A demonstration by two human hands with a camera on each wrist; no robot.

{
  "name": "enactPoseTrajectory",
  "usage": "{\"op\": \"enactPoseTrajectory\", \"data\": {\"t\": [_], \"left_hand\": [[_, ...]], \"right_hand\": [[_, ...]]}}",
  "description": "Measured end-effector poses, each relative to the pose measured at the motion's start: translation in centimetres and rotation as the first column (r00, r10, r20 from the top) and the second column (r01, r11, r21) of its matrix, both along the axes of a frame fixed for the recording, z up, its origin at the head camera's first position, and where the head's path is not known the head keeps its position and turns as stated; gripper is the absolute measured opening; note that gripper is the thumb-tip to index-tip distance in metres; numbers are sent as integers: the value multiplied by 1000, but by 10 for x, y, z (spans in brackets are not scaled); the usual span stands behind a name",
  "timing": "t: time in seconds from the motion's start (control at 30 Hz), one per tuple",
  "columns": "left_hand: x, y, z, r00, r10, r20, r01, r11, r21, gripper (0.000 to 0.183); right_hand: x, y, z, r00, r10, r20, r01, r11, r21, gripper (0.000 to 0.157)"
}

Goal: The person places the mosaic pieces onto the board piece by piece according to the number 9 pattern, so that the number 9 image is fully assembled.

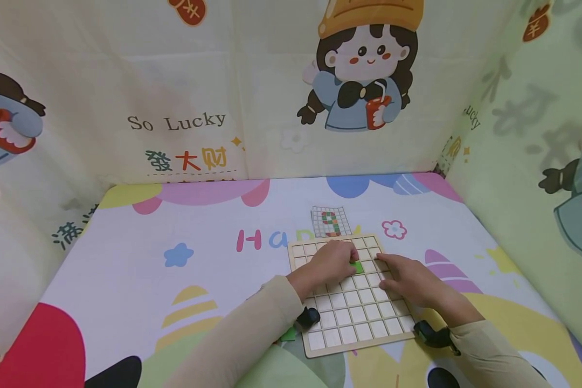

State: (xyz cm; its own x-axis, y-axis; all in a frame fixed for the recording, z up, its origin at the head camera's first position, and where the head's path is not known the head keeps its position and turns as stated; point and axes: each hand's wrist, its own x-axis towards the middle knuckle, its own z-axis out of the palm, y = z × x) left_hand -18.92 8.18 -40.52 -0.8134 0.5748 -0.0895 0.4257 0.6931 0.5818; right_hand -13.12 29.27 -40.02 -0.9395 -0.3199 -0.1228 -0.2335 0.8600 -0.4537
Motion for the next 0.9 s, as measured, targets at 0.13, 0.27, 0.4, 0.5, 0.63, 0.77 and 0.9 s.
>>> {"op": "enactPoseTrajectory", "data": {"t": [0.13, 0.27, 0.4, 0.5, 0.63, 0.77, 0.9], "left_hand": [[1, 0, 0, 1000, 2, 8, -2, 1000, 3, 10], [2, -2, 2, 1000, -11, 25, 10, 1000, 21, 11], [2, -5, 3, 998, -39, 45, 37, 998, 43, 12], [1, -8, 3, 996, -62, 64, 58, 997, 60, 14], [-2, -12, 3, 990, -99, 105, 90, 992, 86, 19], [-2, -19, 5, 981, -111, 159, 91, 987, 131, 27], [-1, -28, 7, 975, -117, 191, 80, 979, 189, 37]], "right_hand": [[1, 0, 1, 1000, 5, 1, -5, 1000, -2, 64], [1, 0, 1, 1000, 13, -5, -13, 1000, 2, 64], [1, 0, 1, 1000, 13, -10, -13, 1000, 1, 63], [1, 0, 1, 1000, 11, -12, -11, 1000, -1, 63], [1, 1, 0, 1000, 15, -14, -15, 1000, -2, 63], [1, 1, 0, 1000, 21, -16, -21, 1000, -1, 63], [1, 1, 0, 1000, 17, -18, -17, 1000, 3, 63]]}}
